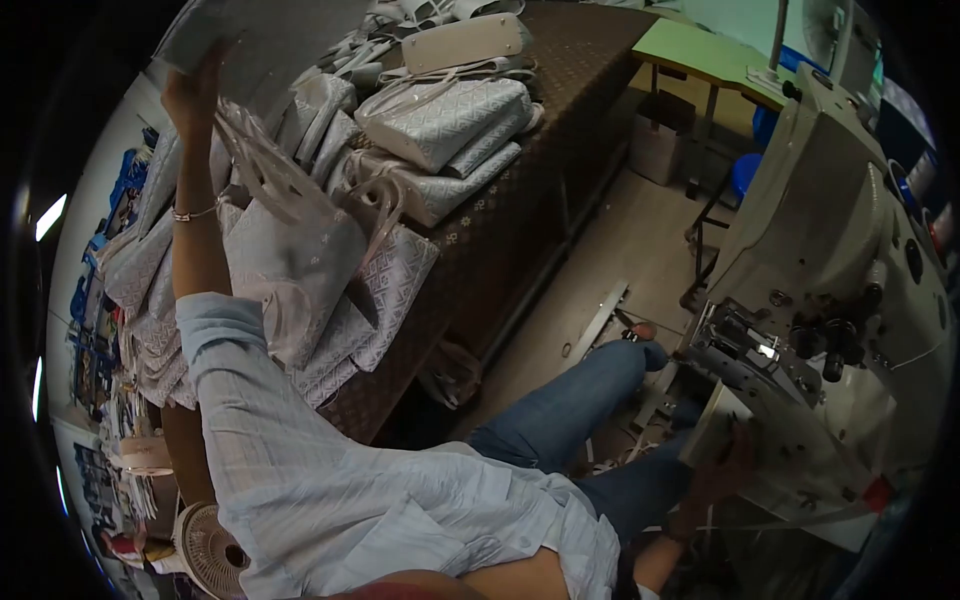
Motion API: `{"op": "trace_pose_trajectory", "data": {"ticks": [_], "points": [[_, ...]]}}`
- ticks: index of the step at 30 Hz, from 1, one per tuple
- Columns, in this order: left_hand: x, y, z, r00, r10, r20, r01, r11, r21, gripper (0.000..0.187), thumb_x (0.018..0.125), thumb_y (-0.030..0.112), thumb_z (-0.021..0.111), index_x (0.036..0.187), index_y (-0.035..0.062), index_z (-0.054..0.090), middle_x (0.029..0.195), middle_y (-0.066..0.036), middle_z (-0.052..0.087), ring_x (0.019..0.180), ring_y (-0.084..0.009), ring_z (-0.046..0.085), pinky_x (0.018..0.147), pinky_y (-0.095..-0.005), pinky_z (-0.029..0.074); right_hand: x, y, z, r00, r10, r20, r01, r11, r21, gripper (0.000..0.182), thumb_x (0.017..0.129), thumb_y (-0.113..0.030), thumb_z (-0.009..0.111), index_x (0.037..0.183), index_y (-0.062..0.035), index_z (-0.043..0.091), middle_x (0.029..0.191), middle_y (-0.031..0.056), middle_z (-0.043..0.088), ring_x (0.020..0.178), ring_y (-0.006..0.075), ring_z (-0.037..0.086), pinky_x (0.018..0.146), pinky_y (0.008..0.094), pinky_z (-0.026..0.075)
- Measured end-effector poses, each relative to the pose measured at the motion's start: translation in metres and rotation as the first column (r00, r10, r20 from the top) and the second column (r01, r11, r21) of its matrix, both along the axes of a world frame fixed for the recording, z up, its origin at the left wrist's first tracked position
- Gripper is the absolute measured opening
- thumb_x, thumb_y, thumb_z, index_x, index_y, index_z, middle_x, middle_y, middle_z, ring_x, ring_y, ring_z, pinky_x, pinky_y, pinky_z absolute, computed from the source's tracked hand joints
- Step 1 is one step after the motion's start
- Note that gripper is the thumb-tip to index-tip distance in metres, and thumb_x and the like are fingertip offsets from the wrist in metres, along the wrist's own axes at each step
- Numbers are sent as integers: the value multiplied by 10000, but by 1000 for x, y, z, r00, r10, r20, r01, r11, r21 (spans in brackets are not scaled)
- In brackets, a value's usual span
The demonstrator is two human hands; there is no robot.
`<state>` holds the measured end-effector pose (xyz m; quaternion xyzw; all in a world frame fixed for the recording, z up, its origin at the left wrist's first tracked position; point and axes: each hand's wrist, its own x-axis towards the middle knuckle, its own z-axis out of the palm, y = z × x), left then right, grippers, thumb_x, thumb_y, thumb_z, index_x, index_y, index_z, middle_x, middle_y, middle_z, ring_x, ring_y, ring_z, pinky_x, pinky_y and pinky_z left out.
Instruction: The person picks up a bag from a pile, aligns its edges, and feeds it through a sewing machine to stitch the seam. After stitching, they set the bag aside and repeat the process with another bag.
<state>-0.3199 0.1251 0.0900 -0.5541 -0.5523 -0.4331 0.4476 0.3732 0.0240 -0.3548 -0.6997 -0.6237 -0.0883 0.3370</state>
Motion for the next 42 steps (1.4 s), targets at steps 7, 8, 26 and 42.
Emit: {"op": "trace_pose_trajectory", "data": {"ticks": [7,8,26,42], "points": [[17,-123,-64,878,38,-477,-181,949,-258,562,679,-68,660,1192,160,646,1254,-113,585,978,-242,657,732,-314,543,1,3,1,994,102,-30,-101,994,39,204,954,-85,488,1067,-54,656,1088,135,636,1060,302,591,880,410,488],[17,-131,-89,904,59,-423,-236,895,-379,618,650,-102,638,1191,197,650,1263,-110,580,978,-244,653,746,-321,543,-2,3,5,996,87,-6,-87,995,44,207,960,-92,483,1063,-48,657,1085,135,637,1052,302,593,875,410,490],[38,-144,-172,958,180,-224,-283,454,-845,779,663,193,818,1363,183,476,1483,-180,297,1331,-376,352,1091,-414,329,23,5,-20,987,149,54,-151,988,38,225,978,-93,463,1108,-26,634,1106,148,621,1066,298,580,892,414,502],[-217,-230,-77,109,940,-322,-963,20,-268,843,784,121,568,1500,171,124,1534,-212,135,1430,-399,57,1021,-721,140,-10,10,16,889,361,281,-446,817,364,294,1009,-114,406,1249,-32,554,1222,153,564,1138,290,540,941,391,452]]}}
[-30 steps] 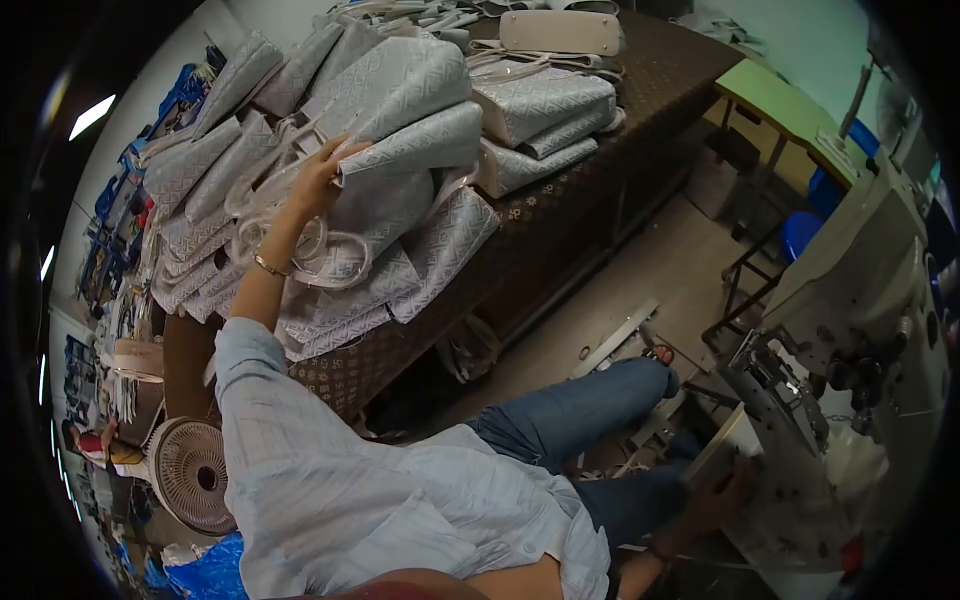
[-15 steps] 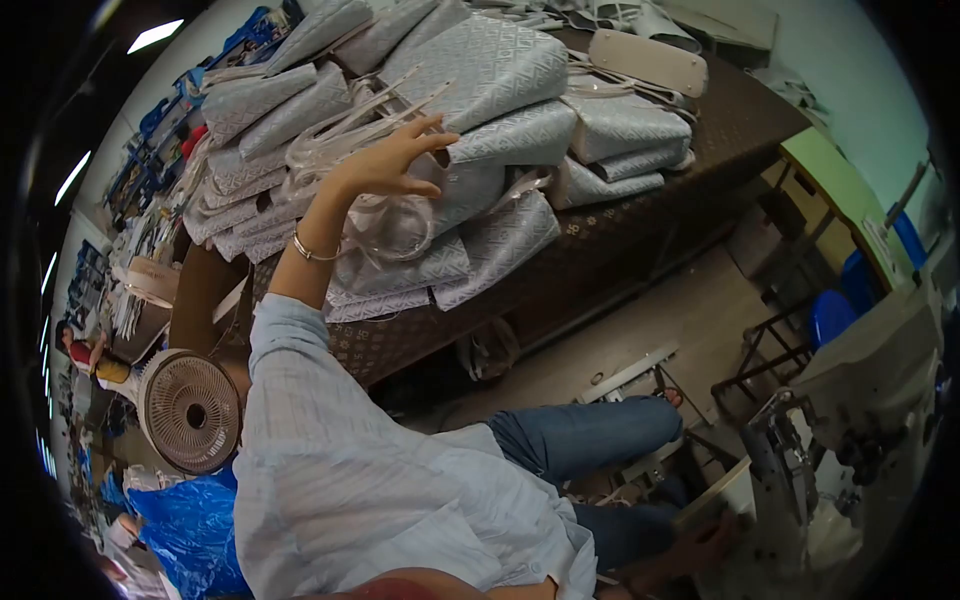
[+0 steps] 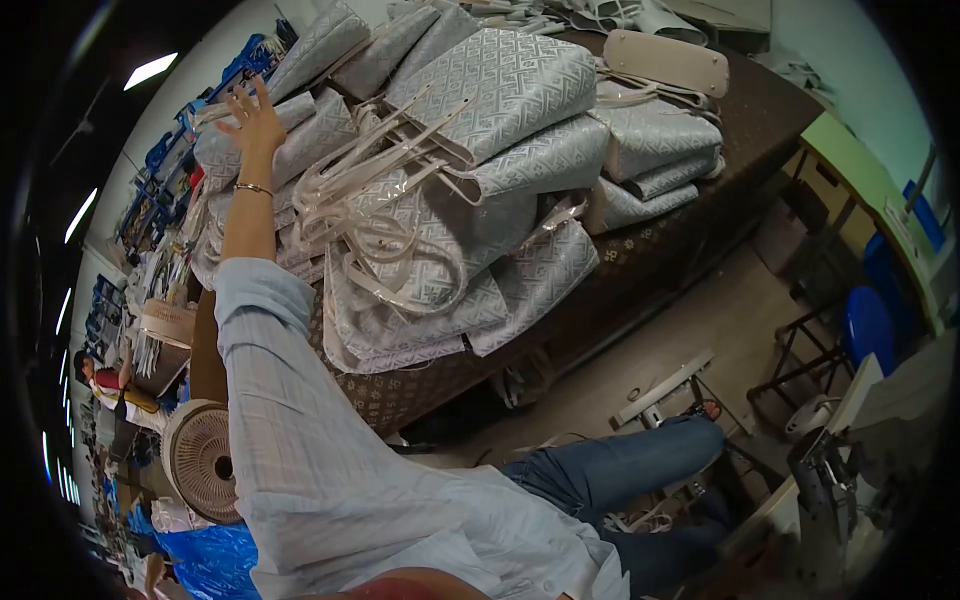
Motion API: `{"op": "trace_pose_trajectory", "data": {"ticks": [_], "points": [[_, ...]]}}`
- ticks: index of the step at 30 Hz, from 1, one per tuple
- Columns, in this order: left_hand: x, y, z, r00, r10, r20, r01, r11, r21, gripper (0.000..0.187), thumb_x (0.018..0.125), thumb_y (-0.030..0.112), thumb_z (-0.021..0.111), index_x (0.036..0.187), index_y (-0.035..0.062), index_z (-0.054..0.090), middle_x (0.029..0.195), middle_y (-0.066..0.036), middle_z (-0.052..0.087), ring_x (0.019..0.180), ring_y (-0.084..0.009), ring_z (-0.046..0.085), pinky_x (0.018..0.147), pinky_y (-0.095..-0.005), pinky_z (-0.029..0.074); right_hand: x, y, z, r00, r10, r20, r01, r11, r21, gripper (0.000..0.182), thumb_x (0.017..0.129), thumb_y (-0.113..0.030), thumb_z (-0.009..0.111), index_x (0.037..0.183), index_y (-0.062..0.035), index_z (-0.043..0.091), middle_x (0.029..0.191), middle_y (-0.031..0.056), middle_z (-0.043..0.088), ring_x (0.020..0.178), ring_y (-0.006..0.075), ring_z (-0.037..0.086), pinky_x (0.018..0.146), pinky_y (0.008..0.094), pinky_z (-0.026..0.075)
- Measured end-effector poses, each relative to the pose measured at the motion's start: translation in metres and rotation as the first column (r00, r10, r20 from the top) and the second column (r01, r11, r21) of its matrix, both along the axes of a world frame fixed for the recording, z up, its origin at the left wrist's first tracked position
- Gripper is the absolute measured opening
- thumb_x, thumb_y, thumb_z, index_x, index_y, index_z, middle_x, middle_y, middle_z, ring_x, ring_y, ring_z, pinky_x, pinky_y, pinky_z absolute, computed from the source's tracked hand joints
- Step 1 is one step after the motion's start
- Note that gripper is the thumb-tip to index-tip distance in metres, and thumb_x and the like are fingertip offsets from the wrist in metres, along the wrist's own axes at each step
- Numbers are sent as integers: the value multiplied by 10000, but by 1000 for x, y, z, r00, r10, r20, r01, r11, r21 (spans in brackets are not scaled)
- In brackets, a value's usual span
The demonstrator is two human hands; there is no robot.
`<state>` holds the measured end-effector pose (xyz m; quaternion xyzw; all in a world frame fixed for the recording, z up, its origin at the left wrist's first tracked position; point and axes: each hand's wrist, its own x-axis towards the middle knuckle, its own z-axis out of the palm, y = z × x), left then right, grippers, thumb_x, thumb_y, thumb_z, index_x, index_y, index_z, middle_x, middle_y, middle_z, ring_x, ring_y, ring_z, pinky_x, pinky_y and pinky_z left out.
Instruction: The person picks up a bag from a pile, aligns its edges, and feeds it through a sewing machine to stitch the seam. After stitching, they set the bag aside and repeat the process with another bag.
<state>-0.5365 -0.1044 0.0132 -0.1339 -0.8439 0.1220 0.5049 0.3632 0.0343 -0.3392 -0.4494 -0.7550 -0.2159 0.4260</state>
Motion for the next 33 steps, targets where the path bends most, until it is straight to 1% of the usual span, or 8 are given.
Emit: {"op": "trace_pose_trajectory", "data": {"ticks": [1,4,7,9,13,20,26,33], "points": [[-16,1,4,997,75,-6,-75,997,-33,917,754,134,619,1504,194,95,1537,-206,137,1427,-408,67,1020,-726,136,-1,0,-2,993,99,63,-107,983,147,298,1013,-120,397,1254,-34,550,1226,153,561,1142,291,538,941,393,453],[-12,20,23,978,168,120,-152,980,-130,1084,663,141,725,1509,225,52,1538,-200,149,1421,-423,91,1027,-727,128,52,-4,-50,937,-296,188,331,924,-193,305,1021,-132,381,1262,-44,546,1237,151,554,1145,296,535,930,402,459],[-39,26,30,952,156,262,-102,973,-208,1318,487,115,837,1509,238,14,1517,-214,196,1397,-440,182,1070,-648,216,71,-5,-57,958,-271,-91,168,793,-586,304,1024,-141,381,1258,-46,549,1234,150,556,1144,302,535,925,404,461],[-64,25,27,929,-146,340,212,963,-166,1249,541,114,794,1506,219,8,1456,-226,293,1322,-433,339,1035,-545,367,102,7,-102,885,-442,149,463,792,-398,298,1017,-148,402,1247,-41,559,1234,158,559,1146,314,532,937,407,454],[-89,37,1,946,-209,246,228,972,-51,815,709,89,684,1425,84,295,1259,-190,498,1145,-332,530,855,-412,523,86,3,-85,878,-452,158,475,782,-404,294,1007,-158,430,1233,-32,570,1236,170,563,1152,326,530,955,416,441],[-53,23,-18,959,-259,118,249,964,94,539,735,61,640,1254,53,494,1204,-132,567,1099,-288,566,817,-395,538,76,3,-78,918,-387,86,386,822,-420,322,1001,-205,432,1216,-11,575,1257,189,553,1190,340,510,988,432,416],[13,-11,12,810,-521,-269,576,791,204,532,732,57,618,1258,104,553,1123,-110,612,1075,-316,570,828,-414,503,41,-4,-54,898,-436,64,430,838,-335,318,994,-215,442,1198,-21,589,1223,189,575,1165,350,521,970,435,421],[216,30,37,702,-603,-379,686,715,136,524,701,102,692,1208,100,559,1069,-107,603,1011,-317,572,834,-404,475,31,-11,-42,899,-428,92,425,803,-417,303,986,-182,446,1209,-31,586,1190,169,597,1112,333,557,959,422,422]]}}
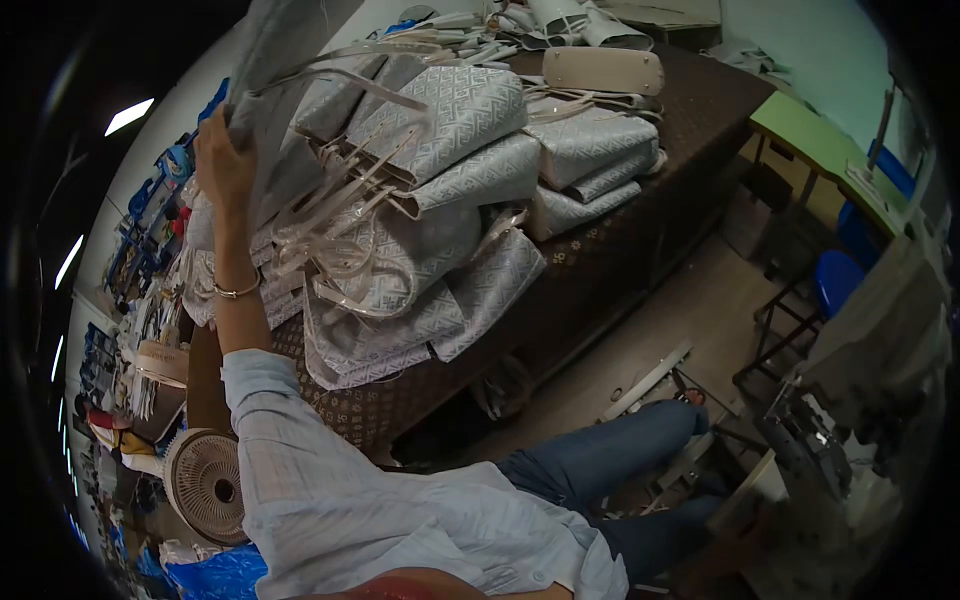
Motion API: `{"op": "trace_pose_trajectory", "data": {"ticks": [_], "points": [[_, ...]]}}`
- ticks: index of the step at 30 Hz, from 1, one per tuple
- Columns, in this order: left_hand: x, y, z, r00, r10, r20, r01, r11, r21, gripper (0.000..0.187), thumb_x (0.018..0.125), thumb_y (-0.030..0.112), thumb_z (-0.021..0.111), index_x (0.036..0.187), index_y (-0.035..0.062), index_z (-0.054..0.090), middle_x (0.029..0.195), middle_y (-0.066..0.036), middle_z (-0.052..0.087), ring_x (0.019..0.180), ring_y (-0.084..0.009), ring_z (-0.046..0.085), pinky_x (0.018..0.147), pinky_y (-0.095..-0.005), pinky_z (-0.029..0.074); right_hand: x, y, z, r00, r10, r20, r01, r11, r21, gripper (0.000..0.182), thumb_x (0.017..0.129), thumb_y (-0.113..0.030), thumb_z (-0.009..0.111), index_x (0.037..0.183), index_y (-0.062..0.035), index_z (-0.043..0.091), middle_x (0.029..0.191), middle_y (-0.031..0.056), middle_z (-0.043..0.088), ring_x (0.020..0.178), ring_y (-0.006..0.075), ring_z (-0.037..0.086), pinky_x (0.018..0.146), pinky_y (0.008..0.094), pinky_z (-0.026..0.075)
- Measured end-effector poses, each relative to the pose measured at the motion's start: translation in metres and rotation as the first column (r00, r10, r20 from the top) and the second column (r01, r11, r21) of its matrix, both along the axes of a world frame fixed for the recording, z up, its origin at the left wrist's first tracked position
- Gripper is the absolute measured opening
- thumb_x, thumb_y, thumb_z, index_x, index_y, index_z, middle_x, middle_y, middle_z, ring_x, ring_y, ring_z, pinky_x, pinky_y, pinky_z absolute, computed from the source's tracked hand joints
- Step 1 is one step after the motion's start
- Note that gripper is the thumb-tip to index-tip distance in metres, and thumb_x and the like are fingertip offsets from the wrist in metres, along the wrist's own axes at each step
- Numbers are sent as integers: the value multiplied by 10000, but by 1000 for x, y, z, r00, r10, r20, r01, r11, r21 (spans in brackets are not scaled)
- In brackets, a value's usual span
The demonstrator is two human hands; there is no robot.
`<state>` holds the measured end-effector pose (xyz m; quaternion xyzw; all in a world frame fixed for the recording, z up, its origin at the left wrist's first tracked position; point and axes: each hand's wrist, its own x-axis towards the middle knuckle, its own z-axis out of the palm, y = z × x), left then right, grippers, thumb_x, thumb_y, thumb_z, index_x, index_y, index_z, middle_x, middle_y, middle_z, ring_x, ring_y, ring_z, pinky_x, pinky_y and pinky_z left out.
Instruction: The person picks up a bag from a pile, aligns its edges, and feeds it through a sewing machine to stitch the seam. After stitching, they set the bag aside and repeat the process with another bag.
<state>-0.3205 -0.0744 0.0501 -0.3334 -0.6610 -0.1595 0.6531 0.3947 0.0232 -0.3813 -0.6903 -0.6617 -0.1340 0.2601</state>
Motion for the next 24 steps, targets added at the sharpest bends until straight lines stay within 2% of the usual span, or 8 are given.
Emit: {"op": "trace_pose_trajectory", "data": {"ticks": [2,6,9,13,17,19,21,24], "points": [[54,28,-15,984,42,175,-7,982,-191,527,663,85,704,1167,105,554,1047,-98,582,992,-307,559,792,-412,472,-7,-6,14,1000,-3,-5,3,1000,1,299,987,-177,443,1200,-26,588,1183,172,599,1104,334,561,948,417,430],[67,103,-95,983,80,164,7,879,-476,534,593,95,737,1096,107,557,1049,-79,539,997,-282,534,764,-397,467,-17,-8,28,996,-27,-81,21,997,-73,270,978,-157,447,1151,-19,602,1153,185,608,1070,347,572,908,417,456],[71,135,-110,965,104,240,12,899,-438,541,581,110,749,1086,98,556,1052,-80,531,1002,-284,529,766,-392,469,-29,-13,46,976,-66,-209,34,988,-150,238,961,-136,467,1110,-22,614,1122,188,615,1048,355,576,888,433,464],[52,158,-77,945,145,295,10,884,-467,456,651,135,706,1084,81,574,1105,-101,531,1048,-310,526,812,-411,477,-25,-10,39,980,-19,-198,-14,987,-162,283,1002,-206,419,1146,-69,620,1160,173,594,1114,326,544,963,432,435],[63,176,-44,893,191,408,54,854,-518,448,679,216,702,1081,47,601,1159,-151,526,1119,-359,505,863,-456,489,-17,-10,21,997,10,-81,-12,999,-29,302,1005,-225,408,1134,-61,626,1142,169,604,1098,330,551,963,434,433],[78,181,-38,820,145,553,249,780,-574,549,654,328,746,1092,28,607,1200,-193,509,1153,-380,485,882,-462,494,-22,-10,25,997,14,-77,-12,999,38,311,1007,-231,403,1131,-54,627,1137,165,609,1090,330,556,965,434,431],[77,198,-52,801,167,574,234,796,-558,613,629,384,765,1100,24,609,1202,-200,509,1155,-382,484,884,-467,494,-28,-12,37,990,-40,-134,30,997,-76,336,1015,-248,387,1129,-43,626,1138,154,615,1085,327,565,960,441,437],[65,201,-68,789,175,589,207,826,-523,733,593,466,791,1141,19,597,1216,-204,507,1165,-382,481,897,-476,486,-11,-3,12,999,33,-38,-30,998,57,361,1020,-278,375,1135,-44,625,1152,154,613,1083,321,572,951,441,449]]}}
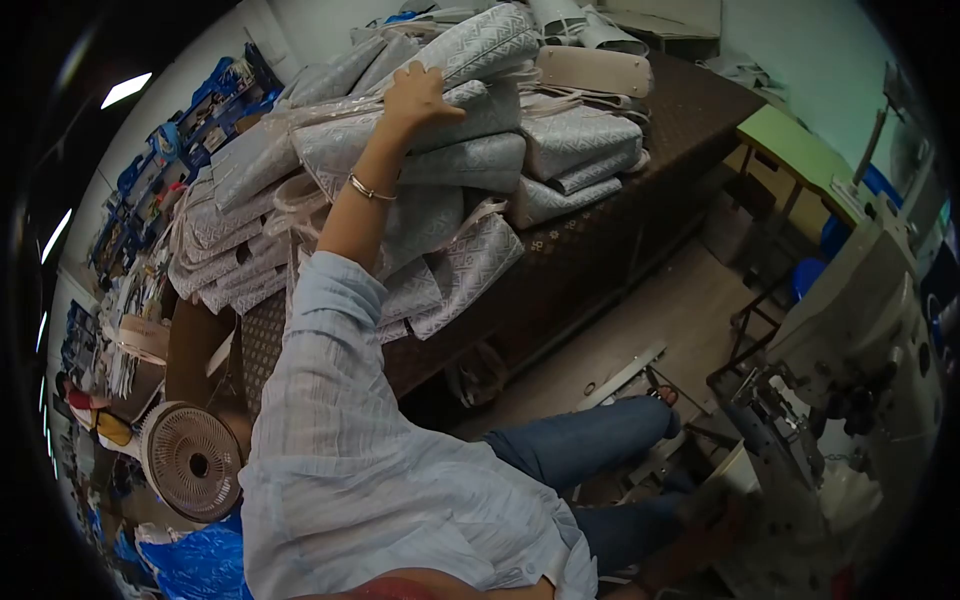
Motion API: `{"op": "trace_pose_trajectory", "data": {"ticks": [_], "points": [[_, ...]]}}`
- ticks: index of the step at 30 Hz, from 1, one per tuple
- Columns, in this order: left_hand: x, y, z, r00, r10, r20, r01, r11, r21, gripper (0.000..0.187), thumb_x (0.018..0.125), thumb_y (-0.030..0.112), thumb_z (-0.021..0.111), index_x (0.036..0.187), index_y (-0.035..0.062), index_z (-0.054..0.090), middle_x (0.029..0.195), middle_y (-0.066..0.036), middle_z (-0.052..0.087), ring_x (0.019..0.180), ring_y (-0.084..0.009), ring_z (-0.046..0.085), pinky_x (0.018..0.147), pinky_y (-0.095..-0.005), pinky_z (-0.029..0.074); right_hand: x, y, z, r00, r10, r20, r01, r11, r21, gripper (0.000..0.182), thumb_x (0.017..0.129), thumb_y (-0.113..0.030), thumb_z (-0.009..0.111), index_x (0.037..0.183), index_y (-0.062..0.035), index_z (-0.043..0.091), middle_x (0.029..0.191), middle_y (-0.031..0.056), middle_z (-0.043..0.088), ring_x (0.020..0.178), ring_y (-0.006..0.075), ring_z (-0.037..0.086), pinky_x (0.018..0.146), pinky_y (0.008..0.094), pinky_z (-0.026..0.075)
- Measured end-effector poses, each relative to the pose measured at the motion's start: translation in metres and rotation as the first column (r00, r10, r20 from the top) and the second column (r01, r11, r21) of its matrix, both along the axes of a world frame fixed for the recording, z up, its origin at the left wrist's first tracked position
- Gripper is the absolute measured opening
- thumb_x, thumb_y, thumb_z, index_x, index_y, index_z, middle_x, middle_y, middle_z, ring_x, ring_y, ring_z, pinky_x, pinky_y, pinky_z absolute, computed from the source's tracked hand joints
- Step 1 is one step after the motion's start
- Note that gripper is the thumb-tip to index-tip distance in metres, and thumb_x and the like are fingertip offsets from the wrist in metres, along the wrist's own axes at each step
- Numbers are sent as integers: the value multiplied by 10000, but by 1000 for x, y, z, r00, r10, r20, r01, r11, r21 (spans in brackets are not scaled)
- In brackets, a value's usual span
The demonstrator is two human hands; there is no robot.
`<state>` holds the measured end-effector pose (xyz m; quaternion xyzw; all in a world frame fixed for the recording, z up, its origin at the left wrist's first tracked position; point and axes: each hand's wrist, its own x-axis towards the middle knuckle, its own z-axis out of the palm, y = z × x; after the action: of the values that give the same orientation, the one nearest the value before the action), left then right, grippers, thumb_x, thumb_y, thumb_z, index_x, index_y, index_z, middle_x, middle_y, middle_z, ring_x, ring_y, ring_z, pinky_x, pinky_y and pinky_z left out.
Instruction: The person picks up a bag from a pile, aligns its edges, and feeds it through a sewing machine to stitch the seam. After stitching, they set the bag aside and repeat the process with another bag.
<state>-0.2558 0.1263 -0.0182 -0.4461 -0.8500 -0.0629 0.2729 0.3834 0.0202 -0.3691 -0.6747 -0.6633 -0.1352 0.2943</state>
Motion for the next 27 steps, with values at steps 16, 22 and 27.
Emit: {"op": "trace_pose_trajectory", "data": {"ticks": [16,22,27], "points": [[-212,-260,7,820,552,154,-341,255,905,836,733,460,739,1251,-112,418,1301,-320,383,1286,-399,294,986,-504,364,4,9,-11,997,75,11,-76,992,96,365,1000,-288,414,1134,-24,627,1166,168,611,1120,332,558,983,431,420],[-301,-326,-49,633,394,666,-774,311,552,870,721,623,681,1109,-150,585,1163,-303,567,1152,-354,519,960,-412,415,20,9,-26,998,11,68,-13,999,35,385,1003,-303,397,1154,-22,613,1177,172,605,1125,334,552,983,431,415],[-370,-339,-11,743,240,625,-666,355,656,787,767,677,563,1053,-48,676,1159,-225,622,1120,-325,563,949,-434,408,23,7,-27,997,62,43,-61,998,-24,373,993,-290,416,1162,-15,603,1202,179,587,1137,342,537,991,442,402]]}}
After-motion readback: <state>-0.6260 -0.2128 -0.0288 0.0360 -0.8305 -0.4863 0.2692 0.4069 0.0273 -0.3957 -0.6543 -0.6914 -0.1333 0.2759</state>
